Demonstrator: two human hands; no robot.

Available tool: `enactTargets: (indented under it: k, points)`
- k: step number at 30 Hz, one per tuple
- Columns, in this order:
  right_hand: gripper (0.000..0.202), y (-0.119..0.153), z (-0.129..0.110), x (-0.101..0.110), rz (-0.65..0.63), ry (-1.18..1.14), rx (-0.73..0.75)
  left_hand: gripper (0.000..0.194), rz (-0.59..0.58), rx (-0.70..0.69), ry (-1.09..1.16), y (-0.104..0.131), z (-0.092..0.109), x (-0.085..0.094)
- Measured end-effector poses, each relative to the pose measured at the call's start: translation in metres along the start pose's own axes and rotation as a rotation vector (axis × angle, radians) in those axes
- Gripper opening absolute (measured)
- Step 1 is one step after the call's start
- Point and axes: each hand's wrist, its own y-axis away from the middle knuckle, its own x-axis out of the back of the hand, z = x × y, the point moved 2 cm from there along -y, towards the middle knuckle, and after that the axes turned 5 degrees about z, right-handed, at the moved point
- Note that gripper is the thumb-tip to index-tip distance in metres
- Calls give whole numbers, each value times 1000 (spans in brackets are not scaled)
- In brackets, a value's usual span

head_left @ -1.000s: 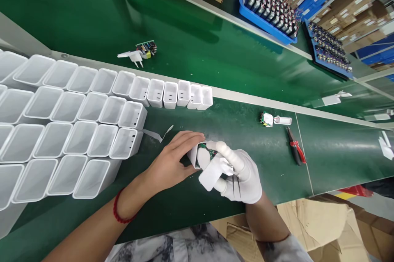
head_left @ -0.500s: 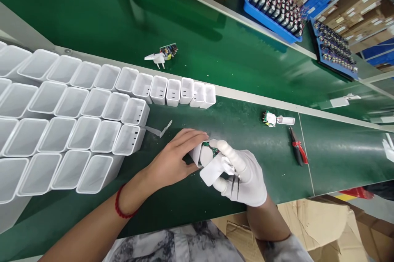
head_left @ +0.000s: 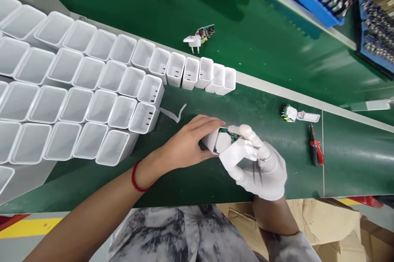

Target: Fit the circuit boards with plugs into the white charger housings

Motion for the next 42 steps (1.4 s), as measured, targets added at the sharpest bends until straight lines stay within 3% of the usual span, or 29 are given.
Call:
enactTargets:
  k: [3,5,8,11,14,17,20,22,25,31,35,42]
  points:
    - [86,-4,-6,-1,56,89,63,54,7,-14,-21,0,1,0]
    - [88,-6,-6,-3,10,62,15,54,13,-14,-16,0,3,2]
    - [99,-8,3,-9,-43,-245,-241,57,63,80,21,-2,4,5]
    - [78,-8,14,-17,76,-500,-517,57,154,229,69,-1,4,6]
    - [70,-11,12,-31,-18,-668,-635,60,209,258,85,2,5,2]
    - [80,-18,4,-42,-115,-799,-628,64,207,173,53,5,8,-1]
    - [74,-22,3,-45,-44,-826,-615,64,123,150,102,5,12,2]
    - [66,-23,6,-48,-34,-887,-616,53,106,203,156,5,11,6]
    - [59,-23,12,-53,-67,-986,-583,36,182,270,173,5,6,10]
    - [63,-25,10,-62,-105,-1073,-570,36,257,243,36,11,0,2]
    - [64,-26,9,-64,-40,-1067,-624,35,300,210,2,14,4,-1]
    - [64,-28,14,-70,17,-1133,-638,29,294,342,38,11,0,3]
